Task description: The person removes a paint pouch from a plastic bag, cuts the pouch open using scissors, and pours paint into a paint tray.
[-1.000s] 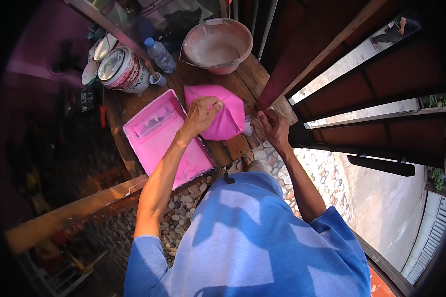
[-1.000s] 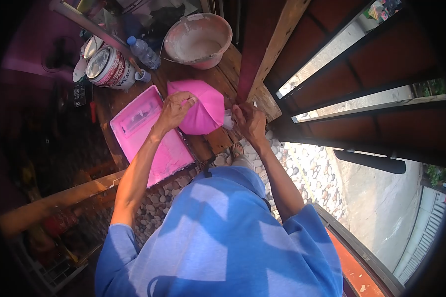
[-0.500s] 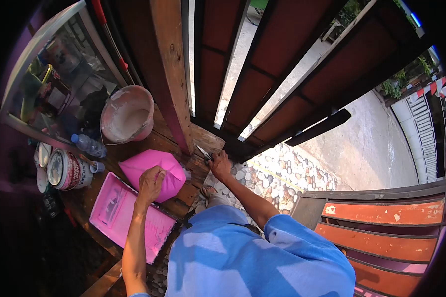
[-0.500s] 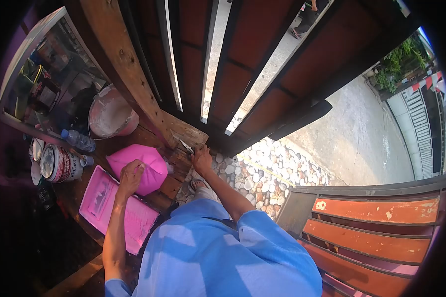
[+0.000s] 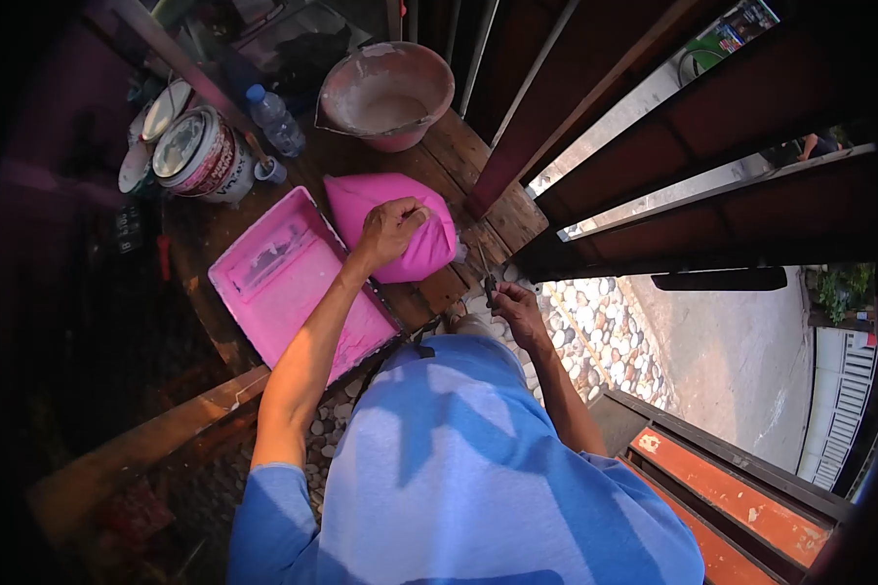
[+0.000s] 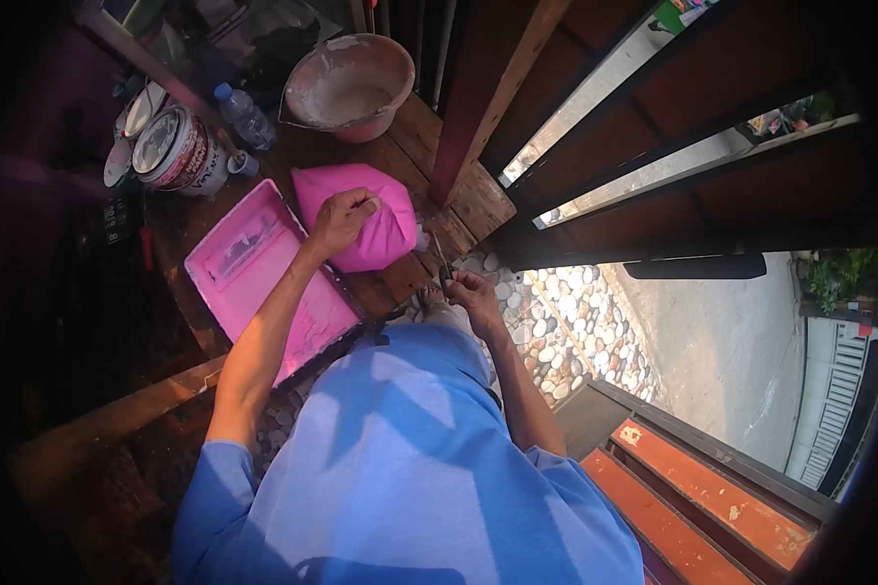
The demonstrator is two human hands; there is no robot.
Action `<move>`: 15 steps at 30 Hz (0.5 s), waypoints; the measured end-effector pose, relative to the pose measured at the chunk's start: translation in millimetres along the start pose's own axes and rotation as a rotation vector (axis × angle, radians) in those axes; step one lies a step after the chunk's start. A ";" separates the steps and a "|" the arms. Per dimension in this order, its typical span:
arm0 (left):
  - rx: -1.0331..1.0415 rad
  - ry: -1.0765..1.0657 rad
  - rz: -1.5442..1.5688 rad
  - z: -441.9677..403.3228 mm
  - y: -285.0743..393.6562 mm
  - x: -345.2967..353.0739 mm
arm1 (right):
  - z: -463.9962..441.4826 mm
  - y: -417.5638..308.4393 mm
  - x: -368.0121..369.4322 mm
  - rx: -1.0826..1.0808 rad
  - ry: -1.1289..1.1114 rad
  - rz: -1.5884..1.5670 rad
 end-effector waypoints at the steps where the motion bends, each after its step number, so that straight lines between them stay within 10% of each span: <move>1: 0.028 0.026 0.040 1.1 0.4 -1.0 | 3.3 -8.4 6.4 -0.039 -0.002 0.077; 15: 0.018 0.031 0.004 2.2 -9.6 0.0 | -23.7 -76.1 45.8 -0.326 0.079 0.800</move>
Point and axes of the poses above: each hand's wrist, its own z-axis away from the middle knuckle, its own x-axis out of the palm, y = z × x, the point moved 10 cm from there along -z, towards the middle knuckle, and after that the axes turned 1 degree about x, right-handed, at the moved point
